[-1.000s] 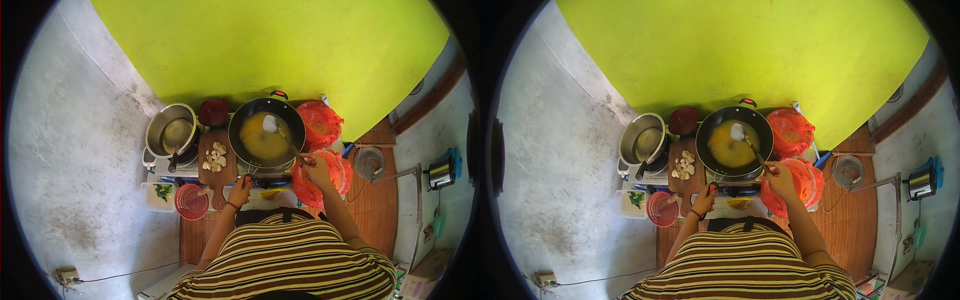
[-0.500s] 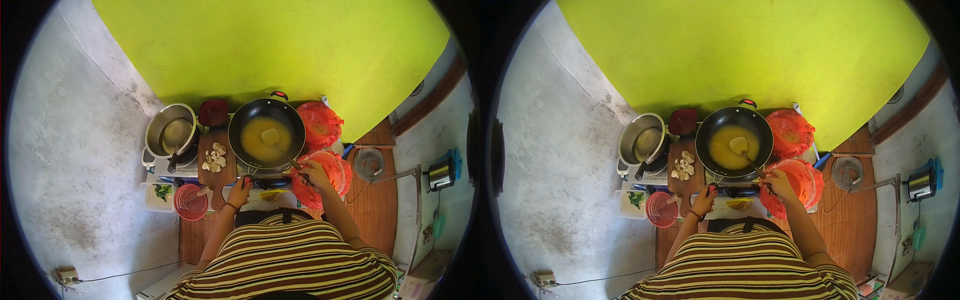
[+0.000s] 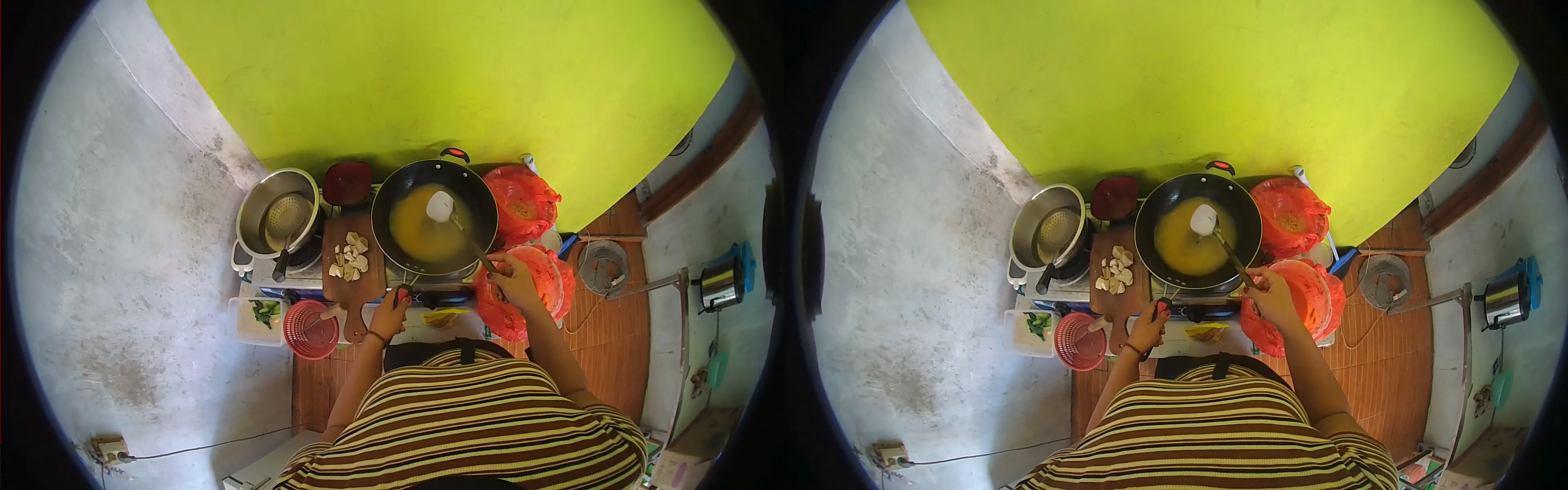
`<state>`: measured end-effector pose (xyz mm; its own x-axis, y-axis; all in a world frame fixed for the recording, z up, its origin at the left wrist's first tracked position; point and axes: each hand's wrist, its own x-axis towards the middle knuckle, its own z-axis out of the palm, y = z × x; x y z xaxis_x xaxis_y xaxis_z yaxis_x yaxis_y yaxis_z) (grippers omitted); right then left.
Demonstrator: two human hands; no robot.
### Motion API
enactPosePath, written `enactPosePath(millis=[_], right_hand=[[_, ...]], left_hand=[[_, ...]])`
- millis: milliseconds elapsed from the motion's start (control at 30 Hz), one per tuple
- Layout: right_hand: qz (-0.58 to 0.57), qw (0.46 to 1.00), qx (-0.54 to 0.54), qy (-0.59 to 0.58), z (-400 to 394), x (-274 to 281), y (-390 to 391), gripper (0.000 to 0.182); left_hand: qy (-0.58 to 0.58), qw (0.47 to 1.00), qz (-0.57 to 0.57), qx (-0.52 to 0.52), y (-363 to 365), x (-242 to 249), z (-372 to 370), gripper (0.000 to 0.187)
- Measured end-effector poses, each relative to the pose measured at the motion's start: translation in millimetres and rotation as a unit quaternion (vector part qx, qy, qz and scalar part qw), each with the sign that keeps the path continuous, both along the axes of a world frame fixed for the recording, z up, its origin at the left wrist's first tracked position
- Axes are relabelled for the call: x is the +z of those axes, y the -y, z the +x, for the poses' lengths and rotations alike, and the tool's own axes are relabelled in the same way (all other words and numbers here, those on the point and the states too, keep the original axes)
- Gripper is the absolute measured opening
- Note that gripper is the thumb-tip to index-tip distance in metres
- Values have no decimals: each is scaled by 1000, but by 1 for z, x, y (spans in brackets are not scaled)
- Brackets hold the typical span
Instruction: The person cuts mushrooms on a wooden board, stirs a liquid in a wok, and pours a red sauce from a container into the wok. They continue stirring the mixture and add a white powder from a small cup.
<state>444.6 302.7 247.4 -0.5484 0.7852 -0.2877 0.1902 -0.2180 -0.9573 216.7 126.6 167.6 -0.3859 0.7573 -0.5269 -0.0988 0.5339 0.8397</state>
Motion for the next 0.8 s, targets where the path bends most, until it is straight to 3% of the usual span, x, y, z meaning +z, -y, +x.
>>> enactPosePath(millis=[533, 800], right_hand=[[-36, 999, 14, 36, -2, -23, 3, 36], [-136, 990, 27, -4, -4, -8, 9, 33]], left_hand=[[0, 1000, 0, 2, 0, 0, 0, 50], [-7, 1000, 4, -3, 0, 1, 0, 53]])
